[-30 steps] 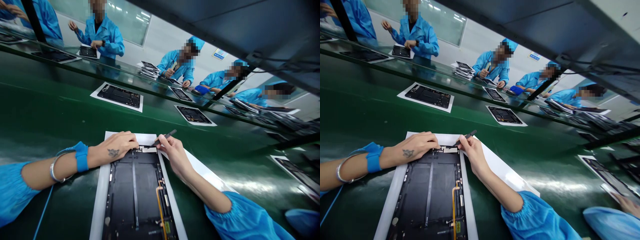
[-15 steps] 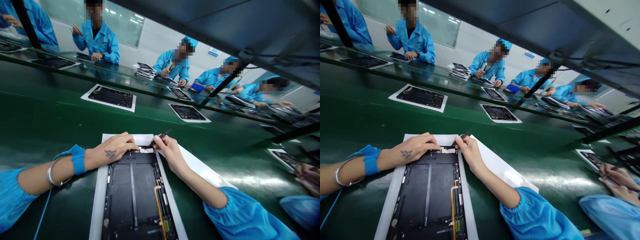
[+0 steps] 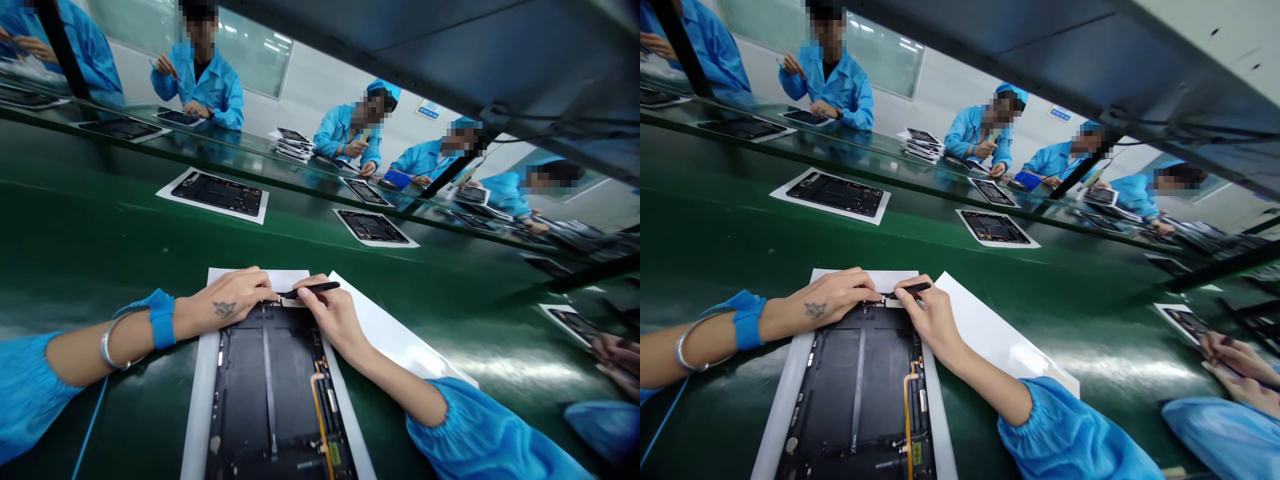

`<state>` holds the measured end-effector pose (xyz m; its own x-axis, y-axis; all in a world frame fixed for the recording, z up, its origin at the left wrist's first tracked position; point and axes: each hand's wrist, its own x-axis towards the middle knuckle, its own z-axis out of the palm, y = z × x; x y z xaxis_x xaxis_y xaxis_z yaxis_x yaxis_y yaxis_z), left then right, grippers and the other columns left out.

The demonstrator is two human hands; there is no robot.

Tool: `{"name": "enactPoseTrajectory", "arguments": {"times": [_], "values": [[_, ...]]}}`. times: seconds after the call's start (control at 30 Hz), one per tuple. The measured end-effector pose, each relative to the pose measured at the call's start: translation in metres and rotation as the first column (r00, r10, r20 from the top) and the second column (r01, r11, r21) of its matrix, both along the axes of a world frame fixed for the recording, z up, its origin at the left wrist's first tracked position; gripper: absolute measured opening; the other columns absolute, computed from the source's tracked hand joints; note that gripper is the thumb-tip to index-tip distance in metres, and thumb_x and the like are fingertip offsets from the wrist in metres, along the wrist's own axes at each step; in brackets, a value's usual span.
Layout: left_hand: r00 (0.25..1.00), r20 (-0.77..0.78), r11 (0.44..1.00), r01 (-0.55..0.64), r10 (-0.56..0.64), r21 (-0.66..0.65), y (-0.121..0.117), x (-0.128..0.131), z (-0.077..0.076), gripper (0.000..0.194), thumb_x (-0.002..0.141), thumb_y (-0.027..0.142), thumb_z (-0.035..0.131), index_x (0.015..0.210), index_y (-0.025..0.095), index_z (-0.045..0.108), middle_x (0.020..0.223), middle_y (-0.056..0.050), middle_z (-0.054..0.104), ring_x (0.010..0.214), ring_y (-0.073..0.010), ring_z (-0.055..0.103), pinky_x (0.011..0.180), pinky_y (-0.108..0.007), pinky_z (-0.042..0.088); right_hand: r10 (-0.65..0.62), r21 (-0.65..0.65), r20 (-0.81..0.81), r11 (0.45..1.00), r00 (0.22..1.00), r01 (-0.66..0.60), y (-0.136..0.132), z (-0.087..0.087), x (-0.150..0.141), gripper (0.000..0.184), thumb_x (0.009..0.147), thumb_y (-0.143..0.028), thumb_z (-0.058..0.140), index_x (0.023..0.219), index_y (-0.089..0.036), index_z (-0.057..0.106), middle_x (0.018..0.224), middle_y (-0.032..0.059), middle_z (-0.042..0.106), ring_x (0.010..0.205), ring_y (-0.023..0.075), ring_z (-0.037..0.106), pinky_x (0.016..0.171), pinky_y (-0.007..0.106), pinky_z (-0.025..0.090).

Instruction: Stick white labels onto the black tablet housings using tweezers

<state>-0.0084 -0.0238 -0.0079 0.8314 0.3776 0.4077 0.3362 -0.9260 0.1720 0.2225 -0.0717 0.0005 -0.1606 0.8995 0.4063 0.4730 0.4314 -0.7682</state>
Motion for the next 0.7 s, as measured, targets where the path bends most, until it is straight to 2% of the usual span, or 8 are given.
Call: {"name": "enactPoseTrajectory", "arguments": {"times": [0.17,0.27,0.47,0.6,0.7], "values": [[1.0,0.003,1.0,0.003,-0.003,-0.002,-0.001,0.0,0.001,0.034,0.098,0.003,0.036,0.11,0.014,0.065,0.101,-0.009,0.064,0.087,-0.0184,0.055,0.074,-0.027,0.049,0.063,0.087,0.068,0.994,0.996,-0.068,-0.001,0.001,0.002,0.027,0.097,-0.042,0.057,0.089,-0.022,0.074,0.086,0.0068,0.072,0.086,0.0229,0.066,0.078,0.035,0.052],[1.0,-0.013,1.0,0.006,-0.006,-0.01,-0.001,0.0,0.002,0.035,0.097,0.003,0.035,0.111,0.013,0.065,0.103,-0.01,0.063,0.089,-0.0187,0.056,0.075,-0.028,0.049,0.103,0.095,0.086,0.989,0.991,-0.111,-0.002,0.003,0.002,0.028,0.097,-0.043,0.056,0.088,-0.024,0.075,0.082,0.0064,0.071,0.083,0.0237,0.064,0.077,0.036,0.05],[0.999,-0.041,1.0,-0.009,0.009,0.017,0.0,0.001,0.003,0.036,0.093,-0.001,0.036,0.109,0.016,0.064,0.106,-0.008,0.063,0.089,-0.0182,0.056,0.076,-0.028,0.049,0.048,0.046,0.04,0.998,0.998,-0.05,-0.002,0.004,0.0,0.032,0.095,-0.048,0.056,0.087,-0.024,0.075,0.084,0.0073,0.072,0.086,0.0247,0.065,0.079,0.037,0.051],[0.999,-0.04,1.0,0.012,-0.011,0.022,0.001,0.002,0.001,0.031,0.093,0.001,0.038,0.104,0.015,0.064,0.106,-0.008,0.064,0.091,-0.0191,0.057,0.08,-0.03,0.049,0.067,-0.064,-0.018,0.996,0.998,-0.068,-0.001,0.008,0.005,0.035,0.092,-0.05,0.059,0.081,-0.021,0.074,0.084,0.0069,0.072,0.08,0.0235,0.065,0.075,0.036,0.052],[0.998,-0.065,1.0,0.004,-0.004,0.007,0.001,0.002,0.002,0.036,0.093,0.0,0.038,0.113,0.017,0.063,0.11,-0.008,0.064,0.094,-0.019,0.057,0.084,-0.03,0.049,-0.072,-0.202,-0.156,0.979,0.985,0.04,0.0,0.007,0.017,0.038,0.088,-0.055,0.063,0.08,-0.019,0.074,0.084,0.006,0.071,0.077,0.0222,0.065,0.074,0.034,0.053]]}}
